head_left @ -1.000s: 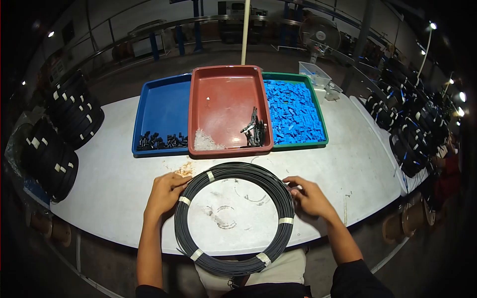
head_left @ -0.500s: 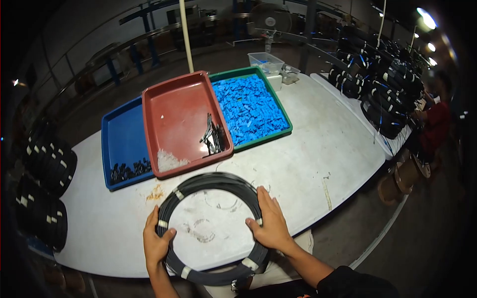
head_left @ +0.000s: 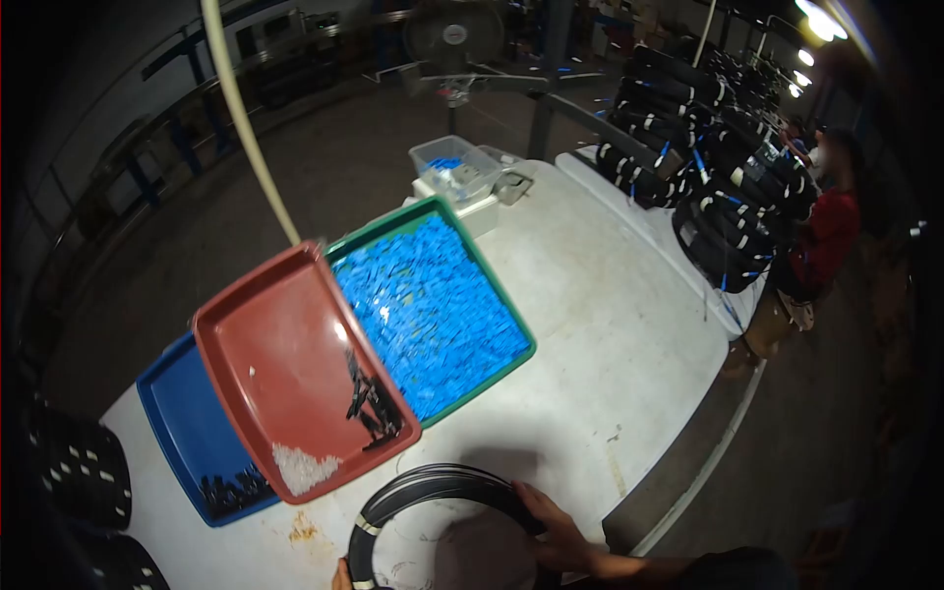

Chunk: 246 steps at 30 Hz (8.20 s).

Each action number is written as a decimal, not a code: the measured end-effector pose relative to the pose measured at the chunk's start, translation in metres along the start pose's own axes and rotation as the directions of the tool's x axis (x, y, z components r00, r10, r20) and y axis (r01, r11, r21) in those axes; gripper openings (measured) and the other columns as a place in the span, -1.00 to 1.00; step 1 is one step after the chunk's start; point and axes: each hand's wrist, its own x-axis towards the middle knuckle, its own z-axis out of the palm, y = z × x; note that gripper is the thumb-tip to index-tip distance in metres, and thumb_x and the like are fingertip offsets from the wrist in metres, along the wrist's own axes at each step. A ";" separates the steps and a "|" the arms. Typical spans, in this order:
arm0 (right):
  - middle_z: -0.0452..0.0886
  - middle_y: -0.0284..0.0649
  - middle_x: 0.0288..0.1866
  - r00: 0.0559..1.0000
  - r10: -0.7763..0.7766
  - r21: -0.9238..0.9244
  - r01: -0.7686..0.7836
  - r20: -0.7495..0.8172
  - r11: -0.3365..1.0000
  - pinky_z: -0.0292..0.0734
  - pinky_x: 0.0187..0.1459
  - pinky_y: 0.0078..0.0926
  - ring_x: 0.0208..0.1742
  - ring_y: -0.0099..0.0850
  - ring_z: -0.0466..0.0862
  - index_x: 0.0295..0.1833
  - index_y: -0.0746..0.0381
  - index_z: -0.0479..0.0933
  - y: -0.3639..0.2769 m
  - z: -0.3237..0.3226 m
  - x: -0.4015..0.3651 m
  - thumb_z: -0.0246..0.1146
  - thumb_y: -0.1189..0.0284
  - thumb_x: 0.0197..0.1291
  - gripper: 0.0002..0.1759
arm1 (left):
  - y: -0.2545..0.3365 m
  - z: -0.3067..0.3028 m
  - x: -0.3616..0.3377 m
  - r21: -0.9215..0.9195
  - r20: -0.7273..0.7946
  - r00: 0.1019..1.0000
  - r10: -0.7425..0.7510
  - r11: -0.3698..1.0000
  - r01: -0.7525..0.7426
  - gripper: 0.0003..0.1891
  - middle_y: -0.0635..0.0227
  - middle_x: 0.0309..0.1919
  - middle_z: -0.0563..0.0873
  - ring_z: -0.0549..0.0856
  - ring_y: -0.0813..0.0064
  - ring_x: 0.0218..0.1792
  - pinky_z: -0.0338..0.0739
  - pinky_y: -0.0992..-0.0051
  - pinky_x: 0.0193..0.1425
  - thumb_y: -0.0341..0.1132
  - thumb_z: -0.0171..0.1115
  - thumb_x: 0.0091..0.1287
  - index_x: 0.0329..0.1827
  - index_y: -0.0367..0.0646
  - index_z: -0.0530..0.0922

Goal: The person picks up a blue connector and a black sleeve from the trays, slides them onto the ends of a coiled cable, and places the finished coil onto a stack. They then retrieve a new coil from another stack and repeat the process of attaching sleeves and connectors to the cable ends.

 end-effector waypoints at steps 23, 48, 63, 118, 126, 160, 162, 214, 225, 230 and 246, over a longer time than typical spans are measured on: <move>0.39 0.08 0.58 0.860 -0.127 -0.198 0.031 -0.495 0.980 0.19 0.60 -0.31 0.63 -0.11 0.34 0.62 0.31 0.25 0.128 -0.395 0.297 0.29 0.72 0.01 -0.06 | 0.294 0.459 0.247 -0.017 0.242 0.902 0.358 0.931 -0.365 -0.17 -0.02 0.36 0.63 0.62 0.13 0.38 0.40 0.37 0.54 -0.70 0.34 -0.06 0.46 -0.31 0.50; 0.49 0.01 0.39 0.861 -0.317 -0.591 0.025 -0.396 0.806 0.39 0.43 -0.08 0.42 0.05 0.47 0.37 0.26 0.45 0.143 -0.390 0.369 0.37 0.59 0.11 -0.35 | 0.298 0.477 0.250 0.209 0.194 0.901 0.388 0.881 -0.424 -0.37 0.05 0.37 0.42 0.38 -0.06 0.44 0.25 0.11 0.54 -0.43 0.43 0.18 0.38 -0.06 0.51; 0.25 0.13 0.63 0.864 -0.031 -0.298 -0.140 -0.503 0.944 0.21 0.59 -0.13 0.65 0.04 0.25 0.62 0.24 0.18 0.158 -0.367 0.328 0.06 0.58 0.46 -0.36 | 0.269 0.478 0.236 0.050 0.273 0.893 0.358 0.922 -0.385 -0.38 -0.03 0.64 0.21 0.22 0.00 0.64 0.10 0.28 0.71 -0.49 0.02 0.57 0.67 -0.23 0.13; 0.65 -0.13 -0.03 0.897 -0.090 0.257 -0.026 0.432 0.966 0.52 0.03 -0.17 0.00 -0.27 0.63 0.12 0.24 0.50 -0.525 0.752 0.338 0.42 0.10 0.30 -0.49 | -0.029 -0.614 0.320 -0.178 -0.897 0.413 -0.159 0.984 -0.008 -0.14 -0.17 0.51 0.41 0.41 0.02 0.53 0.25 0.27 0.61 -0.12 0.43 0.36 0.58 -0.41 0.23; 0.27 0.34 0.58 0.899 -0.118 0.257 0.006 0.422 0.966 0.21 0.59 -0.18 0.60 0.14 0.33 0.65 0.47 -0.10 -0.569 0.771 0.348 0.53 0.12 0.08 0.27 | -0.018 -0.642 0.363 -0.486 -0.789 0.398 -0.468 0.872 0.063 0.12 -0.09 0.70 0.02 0.03 0.05 0.71 -0.01 0.18 0.74 0.02 0.38 0.36 0.71 -0.33 -0.19; 0.16 -0.10 0.73 0.477 -0.544 0.524 0.189 0.690 0.830 -0.10 0.67 -0.32 0.73 -0.26 0.10 0.66 0.30 0.17 -0.243 0.306 0.190 0.24 0.63 0.12 -0.08 | -0.047 -0.177 -0.029 -0.436 -0.885 0.407 -0.228 0.714 -0.549 0.04 0.00 0.48 0.37 0.40 0.01 0.56 0.20 0.12 0.65 -0.56 0.06 -0.01 0.70 -0.20 -0.04; 0.14 -0.07 0.74 0.450 -0.541 0.511 0.198 0.711 0.836 -0.12 0.67 -0.31 0.75 -0.25 0.07 0.67 0.30 0.15 -0.201 0.278 0.170 0.21 0.65 0.13 -0.09 | -0.042 -0.134 -0.063 -0.456 -0.872 0.406 -0.273 0.753 -0.475 0.06 0.01 0.49 0.39 0.48 0.09 0.49 0.30 0.21 0.58 -0.55 0.06 -0.07 0.70 -0.22 -0.02; 0.75 -0.01 -0.26 0.935 -0.280 -0.277 0.334 0.217 0.901 0.62 -0.12 -0.29 -0.27 -0.19 0.75 -0.11 0.36 0.60 -0.013 0.089 0.148 0.30 0.45 0.38 -0.84 | -0.066 -0.062 0.010 0.352 -0.438 0.857 0.272 0.929 -0.115 -0.56 -0.08 -0.07 0.70 0.71 0.02 -0.18 0.62 0.16 -0.06 -0.32 0.32 0.36 0.22 -0.44 0.55; 0.72 0.06 -0.23 0.839 -0.511 -0.129 0.536 0.187 0.834 0.60 -0.15 -0.19 -0.20 0.01 0.75 -0.08 0.36 0.53 -0.028 0.124 0.161 0.27 0.62 0.32 -0.89 | -0.079 -0.081 0.054 0.463 -0.668 0.723 0.178 0.859 0.217 -0.77 0.06 -0.51 0.78 0.78 0.01 -0.43 0.67 0.15 -0.21 -0.34 0.38 0.12 -0.24 -0.31 0.80; 0.73 0.01 -0.26 0.803 -0.590 -0.094 0.596 0.088 0.798 0.61 -0.17 -0.29 -0.25 -0.11 0.75 -0.01 0.35 0.57 -0.028 0.123 0.158 0.25 0.59 0.37 -0.87 | -0.088 -0.094 0.030 0.341 -0.815 0.541 0.208 0.927 0.157 -0.76 0.08 -0.60 0.73 0.70 0.28 -0.60 0.55 0.33 -0.40 -0.42 0.34 0.10 -0.22 -0.39 0.79; 0.66 -0.17 -0.34 0.769 -0.622 0.101 0.638 -0.149 0.764 0.55 -0.21 -0.44 -0.32 -0.41 0.66 0.00 0.34 0.54 -0.018 0.120 0.159 0.14 0.52 0.52 -0.88 | -0.069 -0.065 0.047 0.335 -0.592 0.528 0.610 0.781 -0.527 -0.80 0.13 -0.39 0.82 0.75 0.44 -0.47 0.57 0.49 -0.40 -0.54 0.34 0.36 0.00 -0.40 0.75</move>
